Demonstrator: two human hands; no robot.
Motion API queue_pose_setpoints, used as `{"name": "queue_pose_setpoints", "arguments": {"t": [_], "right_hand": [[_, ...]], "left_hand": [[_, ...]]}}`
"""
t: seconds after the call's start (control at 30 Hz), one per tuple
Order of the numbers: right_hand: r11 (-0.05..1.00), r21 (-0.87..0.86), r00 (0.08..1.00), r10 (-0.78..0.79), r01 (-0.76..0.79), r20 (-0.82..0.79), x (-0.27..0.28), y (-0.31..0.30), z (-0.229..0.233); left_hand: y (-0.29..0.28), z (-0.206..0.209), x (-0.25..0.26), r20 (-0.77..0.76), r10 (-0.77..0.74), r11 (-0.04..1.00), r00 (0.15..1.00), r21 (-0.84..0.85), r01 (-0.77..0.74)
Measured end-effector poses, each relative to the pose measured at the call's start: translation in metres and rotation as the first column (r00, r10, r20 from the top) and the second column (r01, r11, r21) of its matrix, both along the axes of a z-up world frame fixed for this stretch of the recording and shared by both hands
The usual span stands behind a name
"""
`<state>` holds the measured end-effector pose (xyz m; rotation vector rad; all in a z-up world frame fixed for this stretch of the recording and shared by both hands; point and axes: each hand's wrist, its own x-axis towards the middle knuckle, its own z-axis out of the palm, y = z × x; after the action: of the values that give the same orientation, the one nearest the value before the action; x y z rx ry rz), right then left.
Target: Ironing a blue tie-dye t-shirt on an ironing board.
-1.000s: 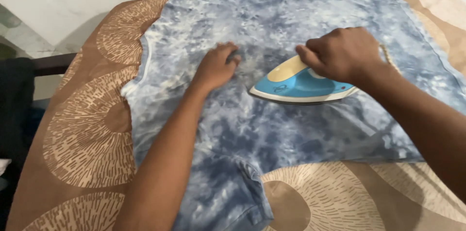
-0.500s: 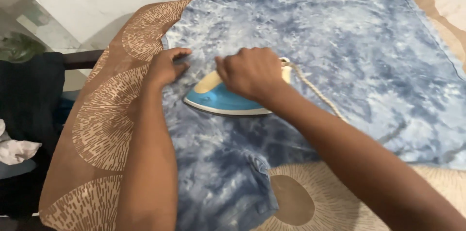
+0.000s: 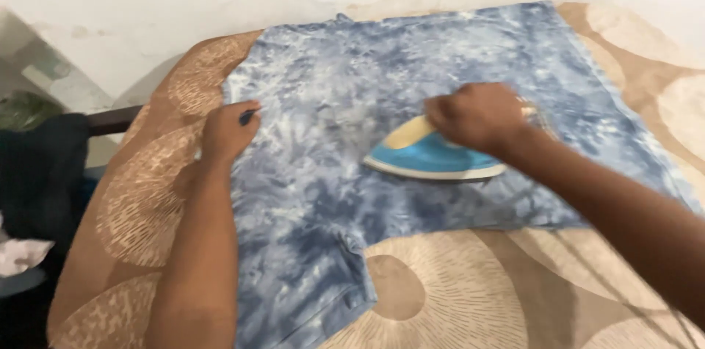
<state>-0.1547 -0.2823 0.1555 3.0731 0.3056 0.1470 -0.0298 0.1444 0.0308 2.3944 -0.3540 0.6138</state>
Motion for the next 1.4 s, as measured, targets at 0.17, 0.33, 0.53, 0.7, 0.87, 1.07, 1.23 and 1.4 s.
{"name": "queue_pose_setpoints", "arguments": {"t": [0.17,0.33,0.53,0.7,0.87,1.07,1.23,1.4], "right_hand": [[0.916,-0.090,0.910,-0.400,0.391,-0.110,-0.019,-0.151,-0.010],[0.862,-0.250,0.894,-0.445,0.441,0.045,-0.031,-0.245,-0.025],[0.872,-0.297,0.922,-0.363,0.388,0.138,-0.027,-0.263,-0.040],[0.892,-0.253,0.927,-0.368,0.374,0.071,-0.019,-0.213,-0.031],[0.970,-0.125,0.977,-0.206,0.211,0.053,-0.012,-0.137,-0.022],[0.993,-0.104,0.996,-0.047,0.055,0.076,-0.008,-0.046,-0.013],[0.996,-0.026,0.992,0.085,-0.083,0.096,-0.008,0.027,-0.010],[0.973,-0.003,0.964,0.231,-0.232,0.132,-0.007,0.085,-0.013]], "left_hand": [[-0.006,0.003,-0.004,-0.041,0.080,0.995,0.996,0.056,-0.077],[-0.007,0.000,-0.003,-0.021,0.025,0.999,0.999,0.038,-0.024],[-0.010,0.002,-0.001,-0.048,0.045,0.998,0.998,0.053,-0.042],[-0.012,0.003,0.000,-0.052,0.088,0.995,0.995,0.057,-0.085],[-0.008,-0.001,0.004,-0.040,0.087,0.995,0.995,0.048,-0.085],[-0.004,-0.005,0.008,-0.008,0.052,0.998,0.999,0.024,-0.051],[-0.005,-0.001,0.008,-0.065,0.069,0.998,0.995,0.014,-0.068],[-0.004,-0.002,0.010,-0.071,0.073,0.997,0.995,-0.021,-0.075]]}}
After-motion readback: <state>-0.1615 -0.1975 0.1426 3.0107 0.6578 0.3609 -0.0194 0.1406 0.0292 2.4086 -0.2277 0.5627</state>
